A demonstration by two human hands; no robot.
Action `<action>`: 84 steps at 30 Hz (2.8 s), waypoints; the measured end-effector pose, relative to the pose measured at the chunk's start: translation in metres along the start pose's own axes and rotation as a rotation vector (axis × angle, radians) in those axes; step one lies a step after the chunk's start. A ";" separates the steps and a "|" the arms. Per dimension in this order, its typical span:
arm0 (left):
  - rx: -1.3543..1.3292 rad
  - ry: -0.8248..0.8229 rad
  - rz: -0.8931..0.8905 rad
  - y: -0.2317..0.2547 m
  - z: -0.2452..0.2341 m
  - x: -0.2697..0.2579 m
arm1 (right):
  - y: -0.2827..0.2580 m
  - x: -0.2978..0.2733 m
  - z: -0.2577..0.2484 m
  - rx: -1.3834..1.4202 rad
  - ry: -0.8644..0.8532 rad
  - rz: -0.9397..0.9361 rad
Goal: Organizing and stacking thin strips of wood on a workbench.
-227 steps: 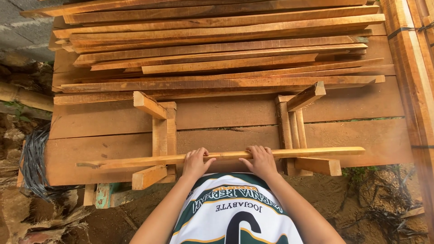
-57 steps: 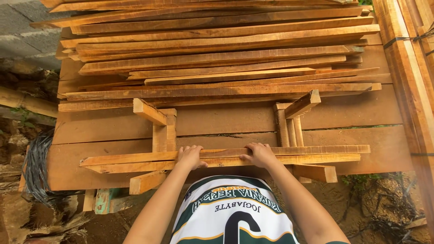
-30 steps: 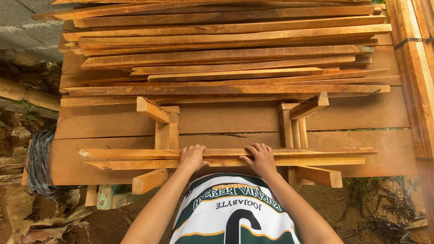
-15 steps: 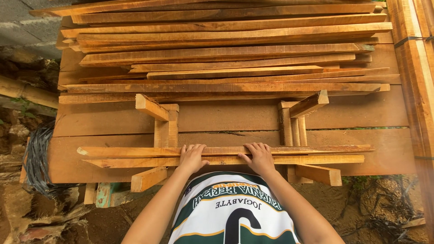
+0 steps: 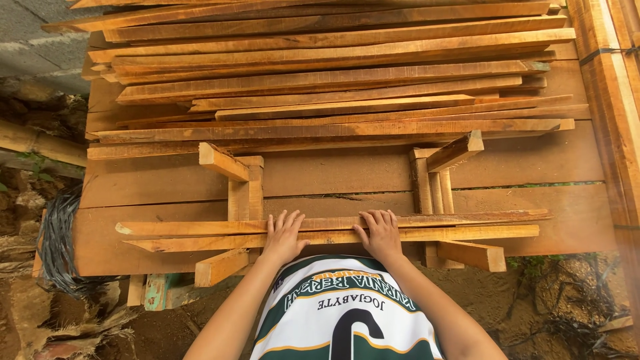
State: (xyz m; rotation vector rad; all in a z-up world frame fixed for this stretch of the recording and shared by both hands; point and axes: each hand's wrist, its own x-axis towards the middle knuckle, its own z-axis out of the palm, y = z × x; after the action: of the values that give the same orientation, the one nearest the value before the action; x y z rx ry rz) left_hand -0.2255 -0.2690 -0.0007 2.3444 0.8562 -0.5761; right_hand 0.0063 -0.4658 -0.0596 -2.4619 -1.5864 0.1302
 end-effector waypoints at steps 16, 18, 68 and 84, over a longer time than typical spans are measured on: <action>0.090 0.032 0.036 -0.003 0.008 -0.004 | -0.014 0.025 -0.074 0.120 -0.363 -0.083; 0.152 -0.028 0.060 0.003 -0.003 -0.013 | -0.018 0.029 -0.086 -0.012 -0.529 -0.129; 0.067 0.384 0.081 -0.040 0.025 0.091 | 0.018 0.087 -0.054 0.069 -0.211 -0.182; 0.007 0.179 -0.023 -0.030 0.025 0.024 | 0.029 0.035 -0.055 0.004 -0.418 -0.021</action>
State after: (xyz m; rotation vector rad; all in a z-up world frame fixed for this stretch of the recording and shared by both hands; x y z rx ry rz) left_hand -0.2341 -0.2551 -0.0440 2.4223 0.9637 -0.3822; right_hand 0.0566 -0.4527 -0.0112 -2.5306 -1.7566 0.6837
